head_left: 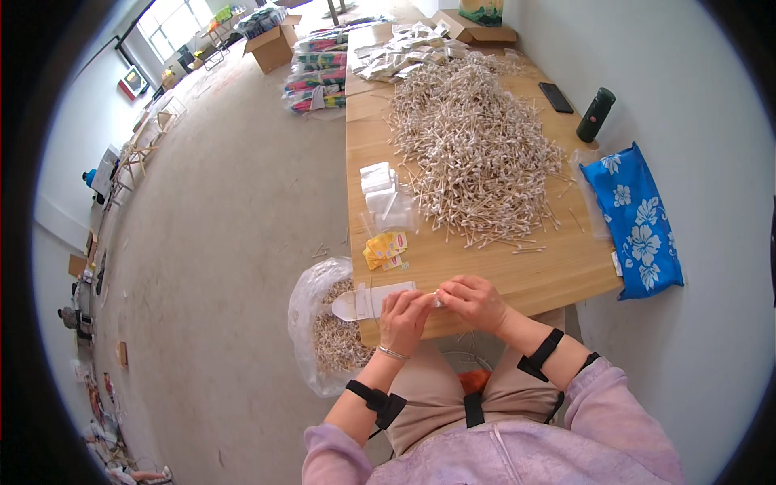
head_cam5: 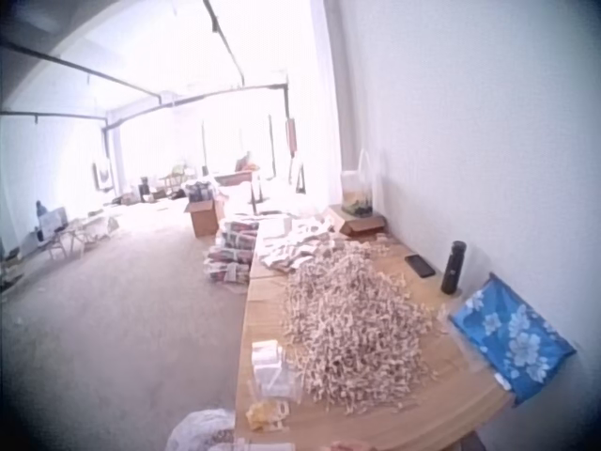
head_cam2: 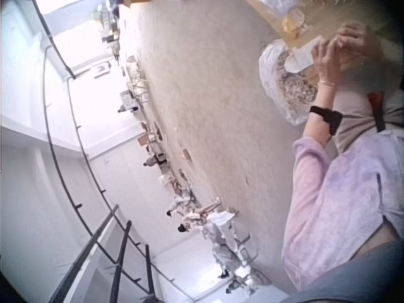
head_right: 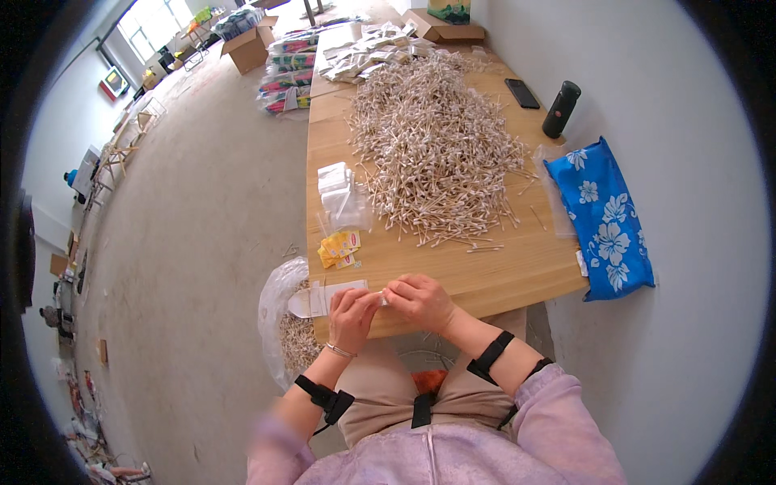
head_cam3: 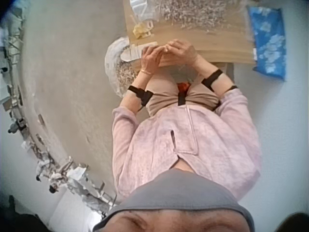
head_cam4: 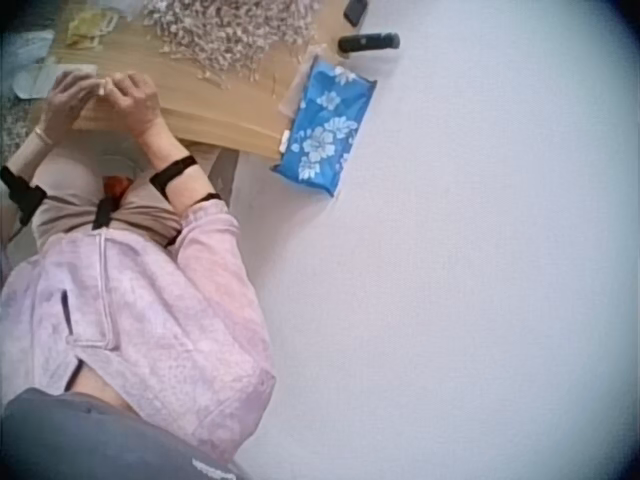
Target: Packing bundles of cotton swabs into small plastic bags.
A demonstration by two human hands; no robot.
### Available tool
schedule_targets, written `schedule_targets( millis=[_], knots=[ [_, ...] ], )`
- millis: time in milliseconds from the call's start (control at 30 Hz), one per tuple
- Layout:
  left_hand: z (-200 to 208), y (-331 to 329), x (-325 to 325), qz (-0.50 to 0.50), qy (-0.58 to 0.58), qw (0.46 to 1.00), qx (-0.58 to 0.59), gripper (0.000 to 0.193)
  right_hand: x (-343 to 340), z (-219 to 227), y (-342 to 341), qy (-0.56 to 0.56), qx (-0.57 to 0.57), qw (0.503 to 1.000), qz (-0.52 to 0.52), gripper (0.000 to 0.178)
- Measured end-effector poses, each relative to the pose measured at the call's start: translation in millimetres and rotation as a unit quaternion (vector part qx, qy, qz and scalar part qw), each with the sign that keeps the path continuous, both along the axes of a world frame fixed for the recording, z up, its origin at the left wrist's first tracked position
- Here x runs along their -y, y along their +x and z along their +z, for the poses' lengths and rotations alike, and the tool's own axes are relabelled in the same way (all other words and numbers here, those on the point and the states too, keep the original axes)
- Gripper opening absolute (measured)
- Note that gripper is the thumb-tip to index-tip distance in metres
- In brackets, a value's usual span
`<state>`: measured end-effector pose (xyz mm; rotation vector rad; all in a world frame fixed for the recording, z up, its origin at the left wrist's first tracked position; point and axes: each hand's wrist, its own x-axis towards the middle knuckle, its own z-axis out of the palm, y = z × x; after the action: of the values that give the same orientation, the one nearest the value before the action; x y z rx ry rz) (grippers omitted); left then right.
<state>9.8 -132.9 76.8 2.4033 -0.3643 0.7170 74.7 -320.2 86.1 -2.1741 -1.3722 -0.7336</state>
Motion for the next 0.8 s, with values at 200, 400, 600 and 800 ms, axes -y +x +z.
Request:
schedule_targets(
  millis=[200, 400, 600, 800],
  knots=[
    [-6.9, -0.4, 4.0, 0.015, -0.248, 0.957, -0.15, 0.024, -1.7, 5.2, 1.2, 0.084, -0.283, 0.956, 0.003, 0.026],
    [-18.0, 6.7, 4.2, -0.015, -0.346, 0.925, -0.156, 0.014, -7.7, -5.4, 4.9, 0.143, -0.403, 0.904, 0.01, 0.016],
    [-15.8, 13.4, 10.7, 0.011, -0.357, 0.921, -0.158, 0.008, -9.0, -11.0, 9.7, 0.167, -0.462, 0.871, 0.006, 0.007],
    [-21.8, 16.2, 11.9, 0.02, -0.345, 0.924, -0.164, 0.007, -11.5, -18.9, 16.8, 0.153, -0.553, 0.817, -0.055, 0.009]
  ],
)
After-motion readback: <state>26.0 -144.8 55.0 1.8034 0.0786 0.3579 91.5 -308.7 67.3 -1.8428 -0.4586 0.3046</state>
